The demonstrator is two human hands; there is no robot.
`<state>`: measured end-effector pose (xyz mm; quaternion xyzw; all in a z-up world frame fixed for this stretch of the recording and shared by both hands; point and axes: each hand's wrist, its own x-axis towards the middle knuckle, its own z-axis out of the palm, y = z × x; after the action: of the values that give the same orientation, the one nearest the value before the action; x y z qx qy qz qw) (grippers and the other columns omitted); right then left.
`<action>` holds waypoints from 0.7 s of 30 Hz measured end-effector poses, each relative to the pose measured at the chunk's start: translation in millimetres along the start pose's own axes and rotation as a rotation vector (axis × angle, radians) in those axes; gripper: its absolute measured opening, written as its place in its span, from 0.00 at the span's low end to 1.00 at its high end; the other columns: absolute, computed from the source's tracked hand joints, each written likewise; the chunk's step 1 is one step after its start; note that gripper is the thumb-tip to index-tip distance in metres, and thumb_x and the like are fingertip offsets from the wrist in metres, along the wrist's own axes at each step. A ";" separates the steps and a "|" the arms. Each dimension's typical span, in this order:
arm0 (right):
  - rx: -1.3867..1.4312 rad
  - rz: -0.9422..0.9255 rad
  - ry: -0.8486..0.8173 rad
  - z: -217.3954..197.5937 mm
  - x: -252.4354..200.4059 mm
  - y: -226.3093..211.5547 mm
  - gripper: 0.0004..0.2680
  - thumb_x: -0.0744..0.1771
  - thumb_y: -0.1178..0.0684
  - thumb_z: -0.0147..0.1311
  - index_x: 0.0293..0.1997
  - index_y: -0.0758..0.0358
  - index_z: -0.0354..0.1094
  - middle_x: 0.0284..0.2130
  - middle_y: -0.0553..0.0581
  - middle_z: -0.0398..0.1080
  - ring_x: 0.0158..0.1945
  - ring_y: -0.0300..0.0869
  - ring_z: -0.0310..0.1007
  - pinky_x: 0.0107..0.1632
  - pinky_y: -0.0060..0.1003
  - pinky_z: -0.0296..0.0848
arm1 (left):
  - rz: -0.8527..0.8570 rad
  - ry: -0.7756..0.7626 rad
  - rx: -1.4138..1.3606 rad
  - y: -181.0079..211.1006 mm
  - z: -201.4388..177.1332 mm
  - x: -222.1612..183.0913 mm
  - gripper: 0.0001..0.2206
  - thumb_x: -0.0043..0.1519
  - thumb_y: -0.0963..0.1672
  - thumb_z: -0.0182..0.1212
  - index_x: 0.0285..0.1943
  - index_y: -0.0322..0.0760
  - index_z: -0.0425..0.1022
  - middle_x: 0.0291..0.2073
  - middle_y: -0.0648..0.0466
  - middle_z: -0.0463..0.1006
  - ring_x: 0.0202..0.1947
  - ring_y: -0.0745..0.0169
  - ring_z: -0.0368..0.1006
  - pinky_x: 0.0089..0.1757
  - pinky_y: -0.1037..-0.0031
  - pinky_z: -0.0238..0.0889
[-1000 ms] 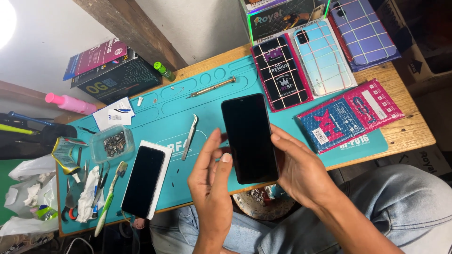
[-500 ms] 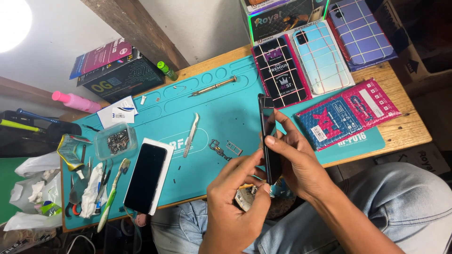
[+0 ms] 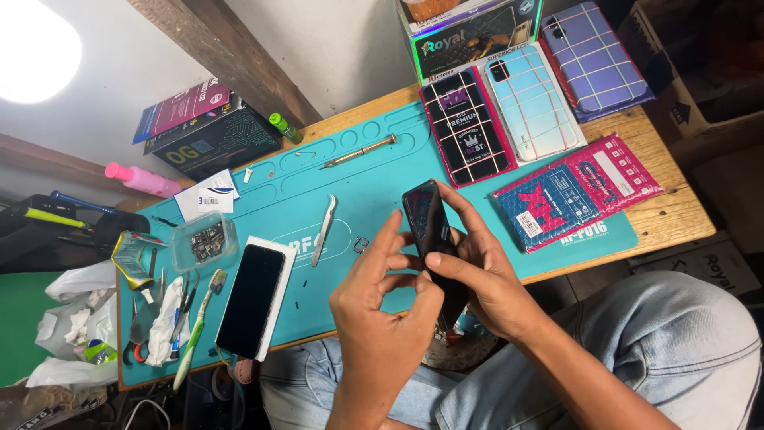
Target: Disassembling a smartphone to remove the back cover, battery, and internal frame components.
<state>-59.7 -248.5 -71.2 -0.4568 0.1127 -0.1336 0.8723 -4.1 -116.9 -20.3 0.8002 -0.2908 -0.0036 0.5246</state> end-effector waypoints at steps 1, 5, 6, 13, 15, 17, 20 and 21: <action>0.000 -0.001 0.000 -0.8 -0.8 -0.3 0.33 0.67 0.54 0.60 0.84 0.53 0.45 0.50 0.59 0.74 0.49 0.39 0.75 0.54 0.33 0.74 | 0.001 0.000 0.000 2.6 -1.4 2.5 0.30 0.53 0.37 0.63 0.70 0.33 0.73 0.48 0.41 0.86 0.40 0.63 0.84 0.39 0.73 0.88; -0.007 0.017 -0.013 -4.4 -1.8 -0.3 0.33 0.67 0.55 0.60 0.84 0.52 0.47 0.46 0.58 0.75 0.43 0.37 0.74 0.51 0.32 0.72 | -0.029 -0.068 -0.023 7.8 -4.4 10.2 0.35 0.53 0.37 0.65 0.76 0.36 0.68 0.49 0.42 0.86 0.36 0.66 0.84 0.42 0.74 0.86; -0.001 0.004 -0.027 -5.7 -1.5 -0.3 0.32 0.67 0.55 0.60 0.84 0.53 0.47 0.43 0.57 0.74 0.41 0.36 0.74 0.49 0.31 0.72 | -0.008 -0.075 -0.022 8.0 -4.3 11.7 0.35 0.52 0.37 0.65 0.75 0.36 0.68 0.46 0.41 0.87 0.36 0.66 0.84 0.44 0.72 0.88; -0.037 0.018 -0.037 -4.1 -7.0 -2.8 0.31 0.67 0.55 0.59 0.83 0.54 0.48 0.43 0.56 0.74 0.45 0.37 0.74 0.55 0.33 0.72 | -0.118 -0.041 -0.003 13.6 -4.8 17.5 0.26 0.53 0.39 0.67 0.65 0.40 0.76 0.34 0.54 0.85 0.28 0.69 0.86 0.30 0.80 0.81; -0.040 0.012 -0.050 -2.6 -7.9 -4.1 0.31 0.67 0.56 0.59 0.83 0.56 0.48 0.45 0.57 0.75 0.46 0.39 0.75 0.55 0.35 0.73 | -0.158 -0.021 0.003 15.0 -5.2 18.1 0.26 0.50 0.38 0.68 0.61 0.42 0.78 0.39 0.54 0.88 0.24 0.71 0.85 0.27 0.82 0.80; -0.054 0.012 -0.048 -2.7 -7.1 -4.1 0.32 0.67 0.56 0.60 0.83 0.56 0.48 0.46 0.58 0.75 0.48 0.39 0.75 0.56 0.35 0.73 | -0.113 -0.010 0.007 11.1 -4.7 19.9 0.24 0.51 0.38 0.66 0.60 0.40 0.78 0.38 0.53 0.88 0.24 0.70 0.86 0.29 0.81 0.82; -0.074 0.025 -0.048 -0.6 -8.1 -2.8 0.32 0.66 0.56 0.61 0.83 0.56 0.49 0.50 0.59 0.76 0.52 0.40 0.75 0.58 0.36 0.71 | -0.060 0.052 0.044 7.8 -5.2 23.8 0.19 0.51 0.37 0.63 0.53 0.38 0.80 0.34 0.52 0.88 0.22 0.68 0.85 0.30 0.81 0.83; -0.080 0.034 -0.047 0.1 -8.7 -2.2 0.33 0.65 0.56 0.62 0.82 0.55 0.50 0.53 0.60 0.76 0.54 0.41 0.75 0.58 0.37 0.71 | -0.050 0.100 0.076 7.0 -5.2 25.5 0.16 0.51 0.38 0.62 0.48 0.37 0.82 0.31 0.52 0.87 0.20 0.68 0.84 0.29 0.81 0.81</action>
<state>-68.2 -246.7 -68.7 -0.4921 0.1053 -0.1032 0.8580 15.5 -126.5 -4.4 0.8257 -0.2441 0.0344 0.5074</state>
